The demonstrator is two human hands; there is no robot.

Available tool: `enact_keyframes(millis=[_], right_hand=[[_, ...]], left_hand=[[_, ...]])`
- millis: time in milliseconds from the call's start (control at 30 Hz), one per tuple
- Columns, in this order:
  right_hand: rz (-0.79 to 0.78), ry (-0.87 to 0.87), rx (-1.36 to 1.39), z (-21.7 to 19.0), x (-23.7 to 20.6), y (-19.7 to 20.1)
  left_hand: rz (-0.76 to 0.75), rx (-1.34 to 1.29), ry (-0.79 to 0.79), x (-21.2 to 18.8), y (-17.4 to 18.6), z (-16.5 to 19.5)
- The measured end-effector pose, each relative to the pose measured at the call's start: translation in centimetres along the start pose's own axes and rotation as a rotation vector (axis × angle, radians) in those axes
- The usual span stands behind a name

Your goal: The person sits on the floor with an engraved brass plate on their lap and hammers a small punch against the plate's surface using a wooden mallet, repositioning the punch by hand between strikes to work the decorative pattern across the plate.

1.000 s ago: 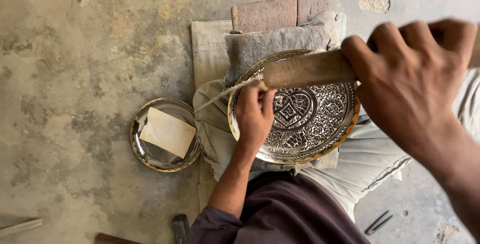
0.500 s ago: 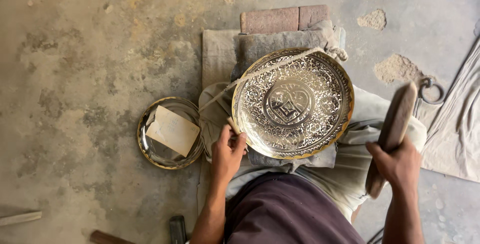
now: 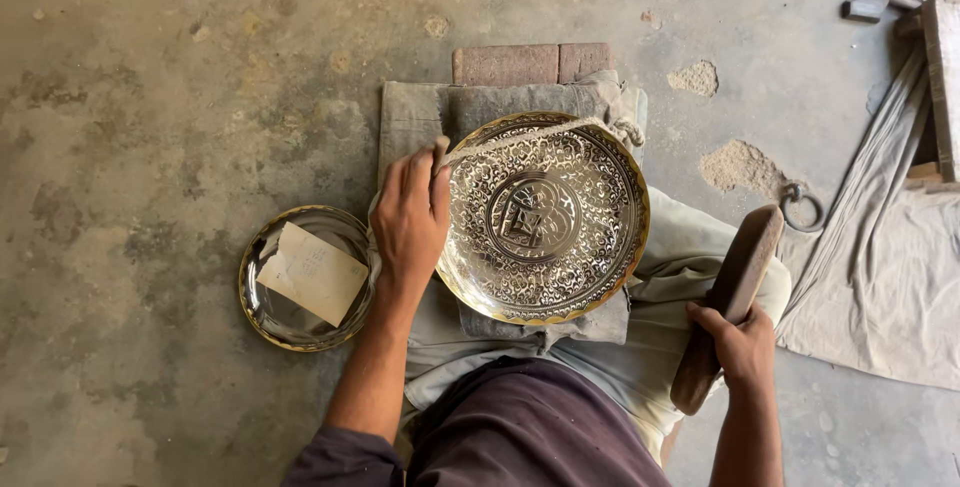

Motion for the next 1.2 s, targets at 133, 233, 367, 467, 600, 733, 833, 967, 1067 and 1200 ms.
enact_keyframes(millis=[133,233,367,467,600,733,833,967,1067,1200], right_hand=[[-0.010,-0.021,0.056,0.3,1.9,-1.0],[-0.046,-0.053,-0.059,0.6,3.2,-1.2],[-0.118,-0.011,-0.152,-1.6,5.2,-0.7],[-0.118,0.105,-0.096,-4.7,6.0,-0.2],[-0.117,0.257,0.004,-9.3,7.2,0.5],[-0.061,0.644,-0.441,-14.3,8.8,0.6],[0.011,0.899,-0.659,-17.5,9.2,0.4],[-0.061,0.931,-0.314,-20.4,10.0,-0.7],[-0.110,0.877,-0.372,-21.4,10.9,-1.9],[0.016,1.301,-1.096,-22.3,11.2,-3.3]], left_hand=[[-0.155,-0.349,0.227,-0.4,-1.4,1.4],[-0.256,-0.536,0.266,-1.0,-3.9,2.1],[-0.340,-0.530,0.174,-1.2,-8.4,2.5],[-0.397,-0.559,0.101,-0.7,-11.1,2.8],[-0.388,-0.486,0.078,-0.5,-12.7,3.0],[-0.443,-0.383,0.023,-0.4,-13.5,2.9],[-0.506,-0.337,0.000,-0.1,-13.9,2.7],[-0.522,-0.335,0.010,0.0,-14.0,2.9],[-0.487,-0.400,-0.009,0.2,-13.9,3.1],[-0.549,-0.322,0.049,0.1,-13.7,2.9]])
Point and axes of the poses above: each hand's wrist, its own x-axis towards the middle knuckle, its own y-axis out of the back of the hand, z = x × y, the point moved 2 cm from there along x, towards the middle knuckle, and after that the axes turned 10 degrees about y, right-handed, at the moved point
